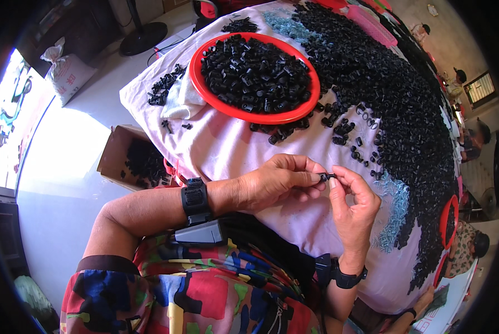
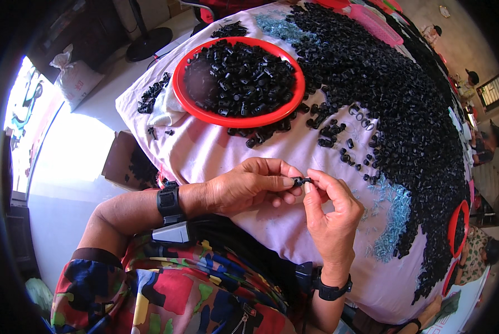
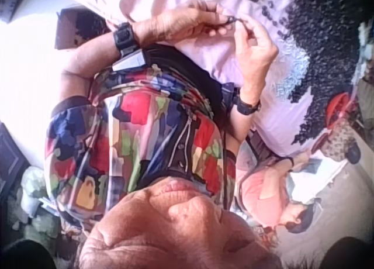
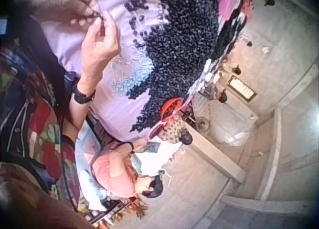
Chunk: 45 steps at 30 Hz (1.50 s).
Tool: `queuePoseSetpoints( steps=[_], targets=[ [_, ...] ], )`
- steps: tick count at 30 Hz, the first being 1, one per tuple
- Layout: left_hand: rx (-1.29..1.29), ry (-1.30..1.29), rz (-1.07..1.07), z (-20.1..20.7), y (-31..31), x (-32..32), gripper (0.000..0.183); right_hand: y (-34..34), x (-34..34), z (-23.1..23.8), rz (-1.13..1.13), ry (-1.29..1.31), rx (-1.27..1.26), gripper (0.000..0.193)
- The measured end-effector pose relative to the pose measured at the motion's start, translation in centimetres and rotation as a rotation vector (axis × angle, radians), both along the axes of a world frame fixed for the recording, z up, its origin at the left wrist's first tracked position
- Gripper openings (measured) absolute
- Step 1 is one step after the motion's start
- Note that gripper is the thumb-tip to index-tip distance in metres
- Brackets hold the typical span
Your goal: Sorting and inspecting small black plastic shoe components such as eyelets or buckles on a table.
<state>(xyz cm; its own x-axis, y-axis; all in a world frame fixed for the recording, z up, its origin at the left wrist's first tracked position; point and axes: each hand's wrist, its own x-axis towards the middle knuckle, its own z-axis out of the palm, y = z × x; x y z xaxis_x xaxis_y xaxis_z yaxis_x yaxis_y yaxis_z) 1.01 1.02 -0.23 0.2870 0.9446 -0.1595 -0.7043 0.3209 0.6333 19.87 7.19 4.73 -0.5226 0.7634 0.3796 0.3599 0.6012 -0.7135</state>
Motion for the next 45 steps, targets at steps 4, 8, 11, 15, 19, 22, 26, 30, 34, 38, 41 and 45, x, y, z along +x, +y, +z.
queuePoseSetpoints(
  steps=[4,8,11,15,19,22,26,30,34,38,41,45],
  targets=[
    [0.009,0.059,0.028,-0.1,-0.2,0.1,0.022,0.0,0.2,0.4,0.018,-0.041,0.038,0.020],
    [0.043,0.059,0.032,-0.4,0.0,0.5,0.022,-0.2,0.3,1.0,0.046,-0.066,0.100,0.020],
    [0.068,0.116,0.063,-0.7,-0.1,0.5,0.022,-0.1,0.0,0.9,0.080,-0.065,0.128,0.019],
    [0.112,0.152,0.080,-0.5,-0.1,0.6,0.020,0.0,0.0,0.8,0.068,-0.070,0.190,0.019],
    [0.154,0.294,0.110,-0.2,-0.1,0.6,0.019,-0.3,0.1,1.0,0.054,-0.067,0.121,0.018],
    [0.189,0.382,0.124,0.0,-0.3,0.5,0.018,-0.2,0.1,0.7,0.063,-0.044,0.108,0.017],
    [0.223,0.502,0.136,0.0,-0.3,0.6,0.017,-0.1,0.2,0.6,0.084,-0.016,0.099,0.017],
    [0.229,0.538,0.192,0.2,-0.5,1.0,0.012,-0.2,0.3,0.3,0.075,-0.005,0.048,0.016],
    [0.299,0.702,0.216,0.7,-0.7,0.8,0.014,-0.1,0.5,0.1,0.073,0.015,-0.090,0.013],
    [0.311,0.777,0.221,0.4,-0.8,1.1,0.016,-0.2,0.4,-0.2,0.054,0.021,-0.137,0.012],
    [0.217,0.807,0.177,1.2,-1.1,1.0,0.017,-0.3,0.1,0.2,0.060,-0.055,-0.061,0.012],
    [0.203,0.835,0.139,1.0,-0.3,0.6,0.018,-0.3,-0.3,-0.1,-0.002,0.014,-0.079,0.012]
  ],
)
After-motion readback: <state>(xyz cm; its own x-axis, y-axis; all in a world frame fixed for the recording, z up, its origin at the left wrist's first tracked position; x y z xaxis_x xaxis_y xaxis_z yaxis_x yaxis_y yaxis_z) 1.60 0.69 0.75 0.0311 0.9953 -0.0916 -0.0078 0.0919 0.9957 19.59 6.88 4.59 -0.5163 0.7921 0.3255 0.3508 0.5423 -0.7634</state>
